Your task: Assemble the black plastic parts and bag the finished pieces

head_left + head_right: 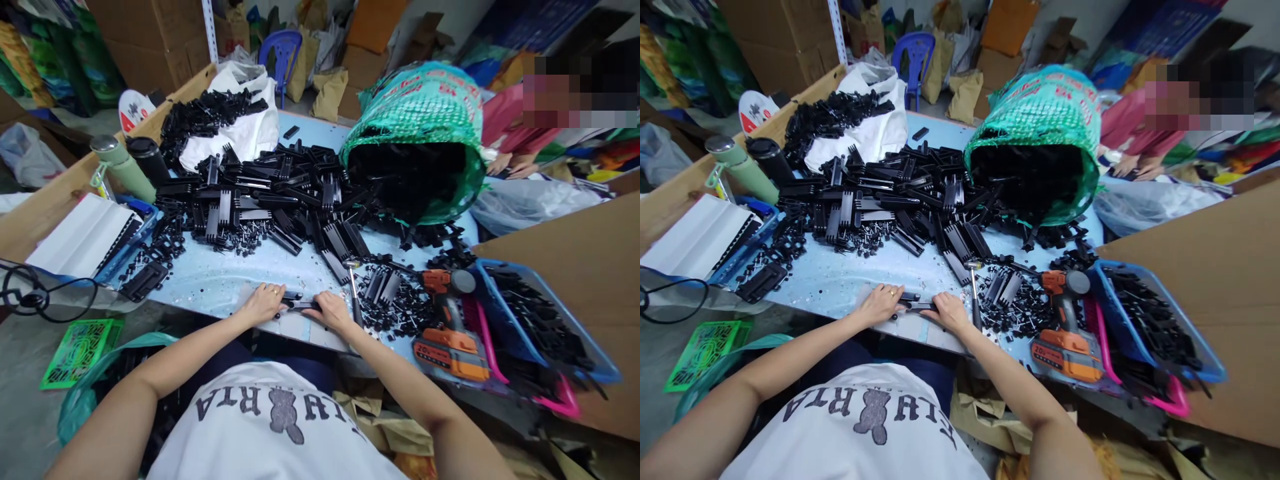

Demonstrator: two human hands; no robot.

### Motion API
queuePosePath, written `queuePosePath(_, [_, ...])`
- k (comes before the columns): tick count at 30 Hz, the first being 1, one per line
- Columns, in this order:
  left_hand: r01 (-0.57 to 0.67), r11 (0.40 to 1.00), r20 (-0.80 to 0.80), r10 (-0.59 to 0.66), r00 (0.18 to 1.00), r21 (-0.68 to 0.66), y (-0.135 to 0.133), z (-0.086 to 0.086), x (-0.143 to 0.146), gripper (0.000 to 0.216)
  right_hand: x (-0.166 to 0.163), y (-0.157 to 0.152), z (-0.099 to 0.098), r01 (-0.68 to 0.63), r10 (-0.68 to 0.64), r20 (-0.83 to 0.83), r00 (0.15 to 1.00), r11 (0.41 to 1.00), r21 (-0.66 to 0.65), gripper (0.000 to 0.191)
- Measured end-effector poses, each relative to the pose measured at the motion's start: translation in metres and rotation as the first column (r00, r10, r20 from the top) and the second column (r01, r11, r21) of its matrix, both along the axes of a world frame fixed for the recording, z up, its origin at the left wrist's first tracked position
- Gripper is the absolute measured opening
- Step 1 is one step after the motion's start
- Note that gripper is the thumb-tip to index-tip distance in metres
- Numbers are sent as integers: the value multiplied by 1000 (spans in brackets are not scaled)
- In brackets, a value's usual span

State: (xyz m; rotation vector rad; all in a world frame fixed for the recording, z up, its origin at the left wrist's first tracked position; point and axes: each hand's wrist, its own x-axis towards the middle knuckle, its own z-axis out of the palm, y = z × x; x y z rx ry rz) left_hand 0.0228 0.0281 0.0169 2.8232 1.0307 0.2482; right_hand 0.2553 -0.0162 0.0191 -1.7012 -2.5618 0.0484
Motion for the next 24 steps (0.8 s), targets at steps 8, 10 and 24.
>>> queuePosePath(8, [255,959,554,-147,819,-122,-29,76,-22,55,-25,-20,93,-423,230,-700,676,899,-113,69])
queuePosePath(10, [330,933,691,-144,708,-144,-45,98,-24,57,-39,-31,103,-468,168,-868,467,880,-82,65])
queuePosePath(24, [-321,940,-177,298,938,-114,-2,77,-36,58,-60,9,74,-26,14,-121,993,995,-97,60])
